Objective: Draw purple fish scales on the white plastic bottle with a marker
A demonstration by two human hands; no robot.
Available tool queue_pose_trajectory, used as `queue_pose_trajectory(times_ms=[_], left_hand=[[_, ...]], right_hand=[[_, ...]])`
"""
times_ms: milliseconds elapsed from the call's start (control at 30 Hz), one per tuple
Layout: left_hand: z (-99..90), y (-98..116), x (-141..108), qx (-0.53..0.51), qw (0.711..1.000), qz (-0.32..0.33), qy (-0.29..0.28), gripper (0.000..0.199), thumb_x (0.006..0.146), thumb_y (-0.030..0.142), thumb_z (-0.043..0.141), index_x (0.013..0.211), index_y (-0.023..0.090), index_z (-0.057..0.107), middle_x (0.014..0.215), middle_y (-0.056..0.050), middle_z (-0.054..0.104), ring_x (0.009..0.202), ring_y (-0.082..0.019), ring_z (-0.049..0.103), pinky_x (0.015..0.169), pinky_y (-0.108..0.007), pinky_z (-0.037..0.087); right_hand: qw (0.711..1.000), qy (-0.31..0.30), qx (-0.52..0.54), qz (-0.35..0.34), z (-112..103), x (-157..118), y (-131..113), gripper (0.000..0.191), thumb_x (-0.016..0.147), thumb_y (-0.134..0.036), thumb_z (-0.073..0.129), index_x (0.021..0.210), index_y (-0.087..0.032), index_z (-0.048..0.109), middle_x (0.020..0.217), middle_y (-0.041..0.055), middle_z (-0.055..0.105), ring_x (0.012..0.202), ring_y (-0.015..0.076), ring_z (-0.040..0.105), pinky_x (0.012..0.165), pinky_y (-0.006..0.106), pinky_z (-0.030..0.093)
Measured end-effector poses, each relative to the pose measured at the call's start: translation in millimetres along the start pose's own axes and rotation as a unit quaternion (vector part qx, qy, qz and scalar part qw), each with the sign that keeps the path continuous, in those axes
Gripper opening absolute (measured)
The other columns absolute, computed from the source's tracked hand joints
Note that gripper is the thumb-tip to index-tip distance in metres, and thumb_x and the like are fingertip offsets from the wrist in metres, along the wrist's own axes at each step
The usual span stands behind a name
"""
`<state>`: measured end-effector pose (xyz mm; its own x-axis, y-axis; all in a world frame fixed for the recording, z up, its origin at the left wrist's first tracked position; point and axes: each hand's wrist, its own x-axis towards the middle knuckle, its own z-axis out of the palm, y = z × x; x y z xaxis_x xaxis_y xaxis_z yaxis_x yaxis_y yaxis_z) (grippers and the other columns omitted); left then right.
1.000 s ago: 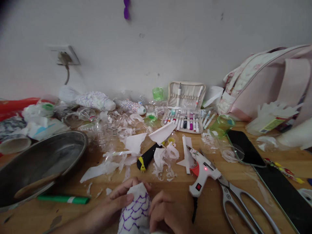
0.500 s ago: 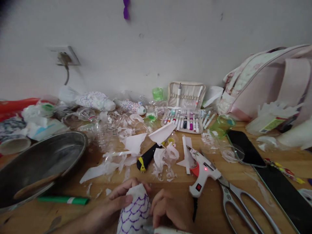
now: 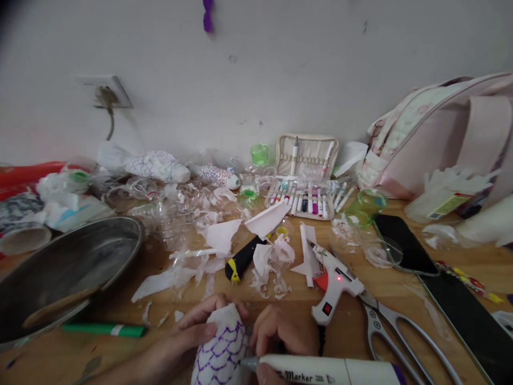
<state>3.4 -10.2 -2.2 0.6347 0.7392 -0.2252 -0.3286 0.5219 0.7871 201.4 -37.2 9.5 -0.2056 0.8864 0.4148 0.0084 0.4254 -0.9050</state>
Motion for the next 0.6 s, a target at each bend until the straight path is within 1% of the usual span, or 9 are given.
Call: queue_pose_trajectory(times_ms=[167, 267, 367, 400, 533, 600], left_hand=[[-0.4, -1.5, 1.5, -0.015, 1.0, 0.008, 0.02, 0.017, 0.074, 0.033, 0.068, 0.079, 0.018, 0.063, 0.11, -0.005, 0.061, 0.102, -0.02, 0.051, 0.085, -0.029, 0.037], [-1.4, -2.8, 3.0, -0.014, 1.0, 0.01, 0.024, 0.019, 0.073, 0.034, 0.068, 0.082, 0.017, 0.066, 0.111, -0.005, 0.06, 0.1, -0.02, 0.051, 0.084, -0.029, 0.037], [-1.5, -4.0, 3.6, -0.041, 0.999, -0.005, 0.019, 0.019, 0.071, 0.033, 0.069, 0.081, 0.017, 0.066, 0.112, -0.006, 0.061, 0.098, -0.02, 0.053, 0.083, -0.029, 0.038], [-1.2, -4.3, 3.5, -0.058, 0.998, -0.013, 0.017, 0.018, 0.071, 0.032, 0.069, 0.08, 0.017, 0.065, 0.112, -0.006, 0.062, 0.097, -0.02, 0.054, 0.082, -0.029, 0.038], [0.3, -4.4, 2.8, -0.098, 0.995, -0.026, 0.007, 0.015, 0.073, 0.028, 0.067, 0.081, 0.016, 0.064, 0.109, -0.007, 0.064, 0.092, -0.019, 0.058, 0.08, -0.029, 0.04], [0.6, -3.4, 2.7, -0.09, 0.996, -0.024, 0.005, 0.017, 0.074, 0.03, 0.067, 0.083, 0.016, 0.065, 0.105, -0.006, 0.064, 0.089, -0.018, 0.059, 0.078, -0.028, 0.041]], right_hand=[[0.999, 0.007, 0.027, 0.021, 0.6, -0.7, -1.5, 0.029, 0.087, -0.046, 0.051, 0.072, -0.022, 0.051, 0.066, 0.0022, 0.059, 0.055, 0.0129, 0.051, 0.046, 0.02, 0.039], [0.999, 0.012, 0.042, 0.012, 0.5, -1.8, -2.5, 0.029, 0.087, -0.047, 0.052, 0.072, -0.022, 0.051, 0.063, 0.0021, 0.06, 0.055, 0.014, 0.054, 0.046, 0.02, 0.041], [0.998, 0.032, 0.046, -0.012, 0.7, -1.9, -4.6, 0.028, 0.087, -0.047, 0.053, 0.071, -0.023, 0.05, 0.055, -0.001, 0.054, 0.056, 0.0148, 0.056, 0.049, 0.021, 0.042], [0.998, 0.03, 0.044, -0.017, 0.7, -2.0, -4.8, 0.027, 0.087, -0.046, 0.053, 0.072, -0.023, 0.05, 0.054, -0.0015, 0.053, 0.056, 0.015, 0.056, 0.051, 0.021, 0.043], [0.999, -0.003, 0.027, -0.046, -2.8, -4.3, 3.0, 0.021, 0.088, -0.041, 0.052, 0.076, -0.023, 0.051, 0.061, 0.0002, 0.056, 0.062, 0.0163, 0.059, 0.054, 0.022, 0.046], [0.995, -0.056, 0.03, -0.083, -7.4, -5.7, 11.2, 0.018, 0.088, -0.039, 0.053, 0.081, -0.023, 0.053, 0.064, 0.0008, 0.057, 0.064, 0.0166, 0.06, 0.056, 0.023, 0.048]])
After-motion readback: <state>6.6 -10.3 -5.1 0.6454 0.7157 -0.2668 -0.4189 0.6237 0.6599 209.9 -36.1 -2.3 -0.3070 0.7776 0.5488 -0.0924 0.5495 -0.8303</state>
